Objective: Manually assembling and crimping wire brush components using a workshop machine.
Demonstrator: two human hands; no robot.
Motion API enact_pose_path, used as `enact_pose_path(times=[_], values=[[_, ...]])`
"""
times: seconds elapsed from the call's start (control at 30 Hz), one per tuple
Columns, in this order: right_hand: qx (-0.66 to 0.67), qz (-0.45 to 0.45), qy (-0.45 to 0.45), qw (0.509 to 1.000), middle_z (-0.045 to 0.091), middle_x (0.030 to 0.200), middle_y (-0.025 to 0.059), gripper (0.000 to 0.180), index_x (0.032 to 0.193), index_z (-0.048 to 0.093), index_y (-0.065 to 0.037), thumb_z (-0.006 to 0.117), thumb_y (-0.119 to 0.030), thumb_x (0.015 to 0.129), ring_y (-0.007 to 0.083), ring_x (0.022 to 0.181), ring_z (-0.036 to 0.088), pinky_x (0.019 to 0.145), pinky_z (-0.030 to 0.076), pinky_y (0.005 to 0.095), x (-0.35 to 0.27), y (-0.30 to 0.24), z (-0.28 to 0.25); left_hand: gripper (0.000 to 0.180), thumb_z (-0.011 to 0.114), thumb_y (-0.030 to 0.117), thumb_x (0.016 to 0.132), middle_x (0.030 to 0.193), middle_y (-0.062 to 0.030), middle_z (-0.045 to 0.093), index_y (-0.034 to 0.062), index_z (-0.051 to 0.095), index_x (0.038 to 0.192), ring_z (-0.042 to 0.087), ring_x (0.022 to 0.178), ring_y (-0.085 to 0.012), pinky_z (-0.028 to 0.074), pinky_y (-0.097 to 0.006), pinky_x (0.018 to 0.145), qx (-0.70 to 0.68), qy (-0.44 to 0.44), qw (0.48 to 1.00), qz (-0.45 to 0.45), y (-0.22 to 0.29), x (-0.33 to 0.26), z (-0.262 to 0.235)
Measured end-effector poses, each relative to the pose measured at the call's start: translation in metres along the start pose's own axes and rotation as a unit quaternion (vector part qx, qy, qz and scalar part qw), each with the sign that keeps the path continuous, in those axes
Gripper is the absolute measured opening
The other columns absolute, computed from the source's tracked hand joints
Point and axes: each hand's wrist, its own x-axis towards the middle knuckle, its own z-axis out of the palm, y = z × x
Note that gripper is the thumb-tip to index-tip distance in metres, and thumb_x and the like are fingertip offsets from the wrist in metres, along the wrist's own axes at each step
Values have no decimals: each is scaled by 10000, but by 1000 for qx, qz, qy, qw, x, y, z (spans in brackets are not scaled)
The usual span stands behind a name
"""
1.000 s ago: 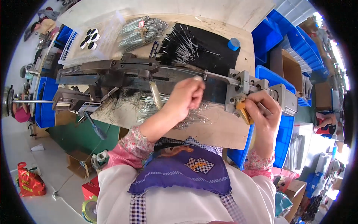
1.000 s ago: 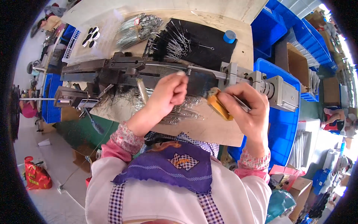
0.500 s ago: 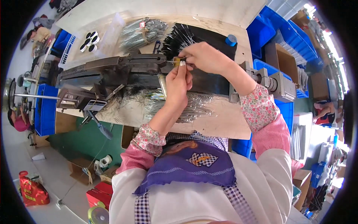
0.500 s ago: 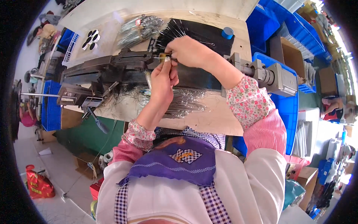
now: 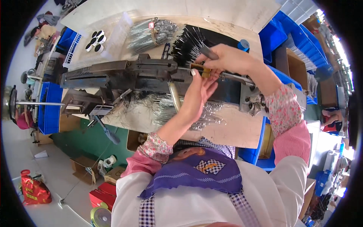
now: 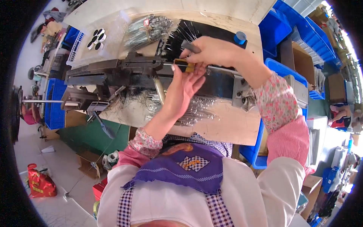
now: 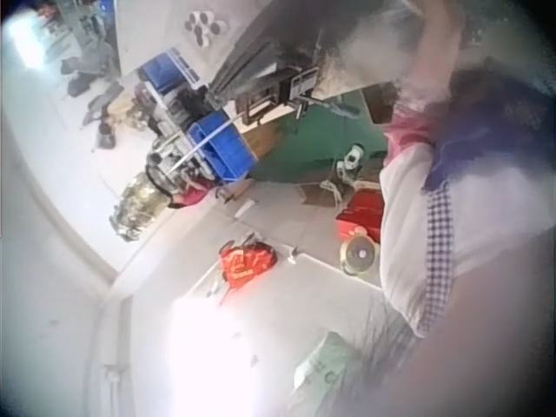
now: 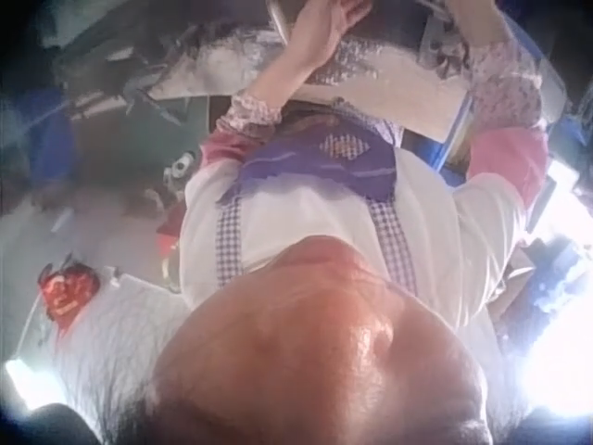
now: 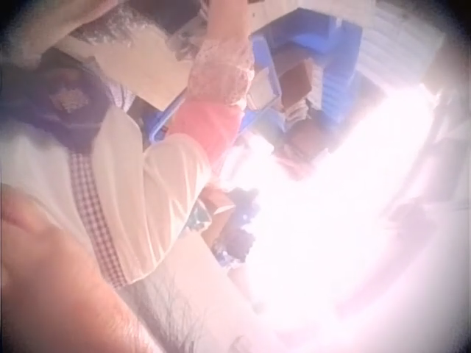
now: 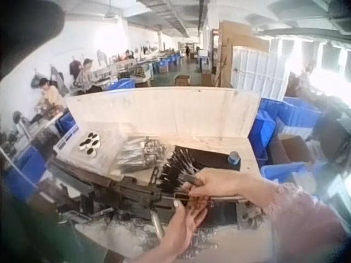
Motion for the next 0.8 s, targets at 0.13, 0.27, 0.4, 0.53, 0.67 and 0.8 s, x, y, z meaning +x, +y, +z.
enact_pose_path(times=[0.13,0.27,0.4,0.53,0.67,0.8], values=[[-454,-169,217,848,622,1049,172,392,1193,592,-17,576,-304,928,269,897,599,786,500,372,-24,-11,-3,869,318,646,942,1394,-225,376,-133,299,1326,331,1362,-282,285,-421,1139,-316,36,941,-113,32,0,5],[-583,-149,281,748,556,1101,188,405,1197,588,-20,591,-207,838,344,972,531,825,468,410,-43,-16,10,878,332,632,946,1350,-248,423,-183,322,1272,380,1332,-315,308,-410,1133,-309,19,948,-75,41,-5,-13],[-407,-299,272,819,546,893,94,365,1051,660,-60,608,-42,690,255,871,559,773,446,378,-28,-12,79,783,270,630,962,1346,-172,464,-62,412,1303,432,1296,-270,334,-390,1109,-267,-5,961,-69,34,-12,-16],[-299,-232,356,854,640,773,28,150,900,725,-91,677,-106,759,221,756,617,744,404,362,-15,-5,50,765,262,590,980,1381,-205,439,-89,404,1302,390,1333,-298,274,-414,1151,-284,54,957,-23,35,-20,-8],[-326,-202,311,870,653,779,28,125,878,736,-104,665,-128,779,217,766,627,792,394,349,-11,-2,45,720,297,553,989,1343,-203,452,-94,402,1286,397,1321,-293,266,-405,1163,-247,63,967,-3,33,-22,-5],[-364,-230,316,845,650,779,25,122,865,737,-115,648,-152,791,211,758,627,824,390,348,-7,-3,52,704,303,538,994,1336,-204,453,-94,397,1289,402,1314,-290,272,-394,1161,-232,49,972,0,36,-23,-9]])
